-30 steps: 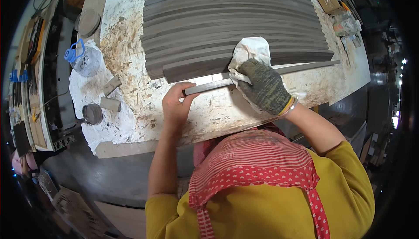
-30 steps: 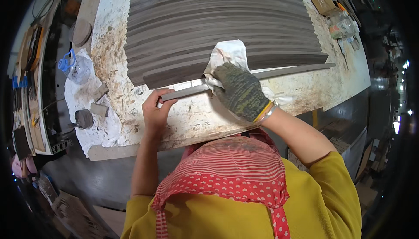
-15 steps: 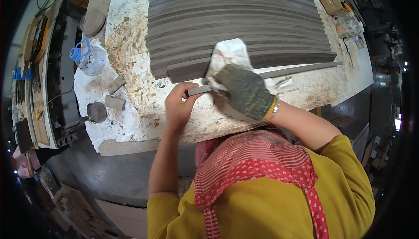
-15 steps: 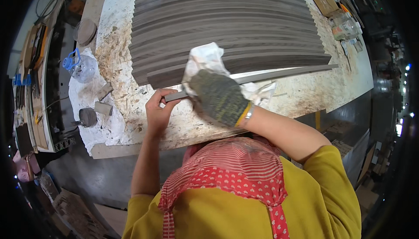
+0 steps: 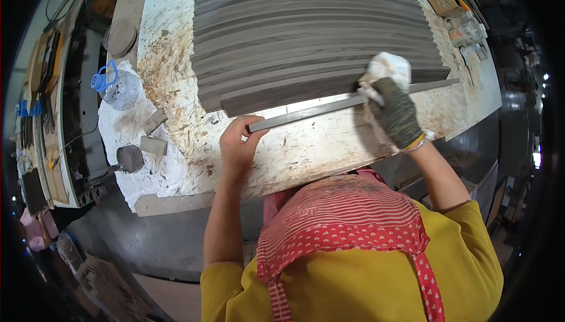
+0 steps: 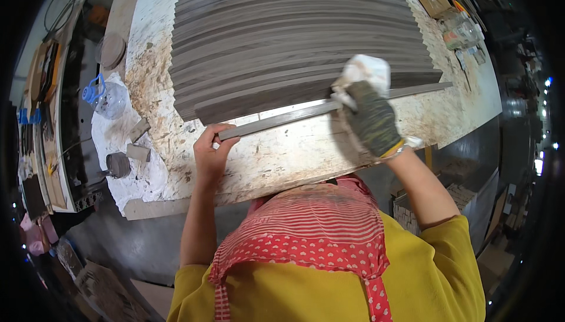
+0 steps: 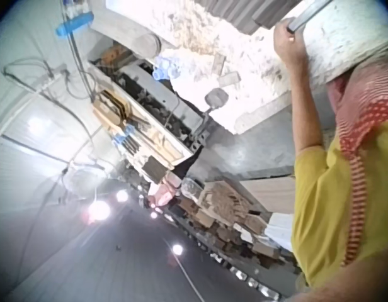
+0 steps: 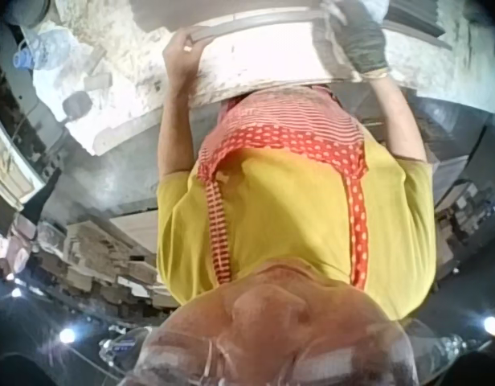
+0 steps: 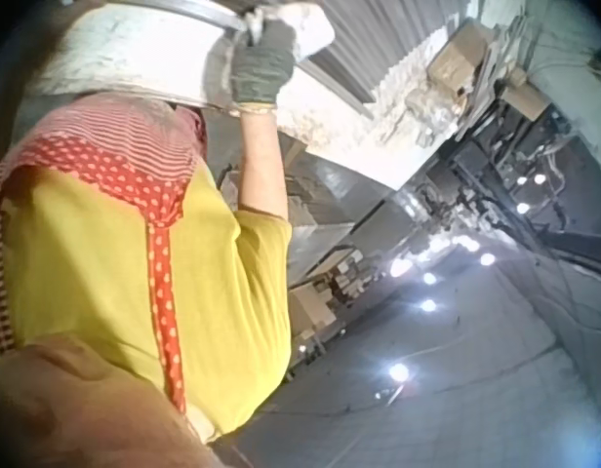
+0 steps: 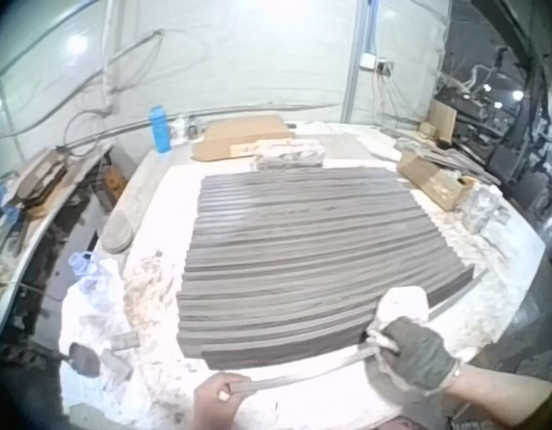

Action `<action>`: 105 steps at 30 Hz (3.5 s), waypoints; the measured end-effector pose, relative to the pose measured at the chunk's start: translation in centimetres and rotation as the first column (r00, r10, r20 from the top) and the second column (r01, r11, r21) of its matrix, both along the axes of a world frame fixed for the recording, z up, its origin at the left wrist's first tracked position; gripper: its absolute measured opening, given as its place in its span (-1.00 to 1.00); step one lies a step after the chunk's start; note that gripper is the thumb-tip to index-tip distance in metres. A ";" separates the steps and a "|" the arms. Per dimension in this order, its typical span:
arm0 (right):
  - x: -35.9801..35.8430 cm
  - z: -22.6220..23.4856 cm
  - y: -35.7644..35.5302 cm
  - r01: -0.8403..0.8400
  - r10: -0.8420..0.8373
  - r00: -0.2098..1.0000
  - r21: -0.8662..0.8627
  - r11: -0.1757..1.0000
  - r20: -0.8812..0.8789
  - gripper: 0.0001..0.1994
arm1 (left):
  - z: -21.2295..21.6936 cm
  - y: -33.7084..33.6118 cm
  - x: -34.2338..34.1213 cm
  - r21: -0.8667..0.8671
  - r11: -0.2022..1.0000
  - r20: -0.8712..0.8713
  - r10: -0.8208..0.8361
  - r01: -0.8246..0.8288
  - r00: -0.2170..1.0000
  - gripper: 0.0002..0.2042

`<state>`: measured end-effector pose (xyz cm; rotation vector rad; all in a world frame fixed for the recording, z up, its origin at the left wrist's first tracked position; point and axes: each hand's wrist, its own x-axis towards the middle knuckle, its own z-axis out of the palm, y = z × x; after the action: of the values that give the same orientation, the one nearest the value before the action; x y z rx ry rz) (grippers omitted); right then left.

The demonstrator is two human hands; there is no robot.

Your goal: The person cleans individual wood slats and a larger slatted panel using a white cloth. They apply a liquid from a bottle onto the cloth and then wipe the sides and surfaces of the slats one by one.

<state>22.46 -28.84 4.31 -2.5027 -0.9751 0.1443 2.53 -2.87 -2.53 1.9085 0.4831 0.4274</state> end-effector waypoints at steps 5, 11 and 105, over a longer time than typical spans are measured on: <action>1.9 -0.2 -1.1 -0.005 0.011 0.984 -0.036 0.999 0.179 -0.71 | -0.3 -0.1 0.3 -0.019 1.000 0.023 -0.011 0.011 1.000 -0.82; -4.2 0.1 8.5 -0.467 0.458 0.884 0.143 0.872 0.095 -0.74 | -1.4 0.2 -0.1 -0.038 0.999 0.050 -0.002 0.004 0.999 -0.84; -2.7 2.3 4.5 -0.511 0.502 0.856 0.059 0.858 0.123 -0.81 | 0.8 -0.2 0.7 0.245 0.963 -0.037 -0.105 0.111 0.994 -0.83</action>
<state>19.78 -24.33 6.63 -2.1313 -1.6351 0.1283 3.25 -3.07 -1.71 2.1712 0.3517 0.4081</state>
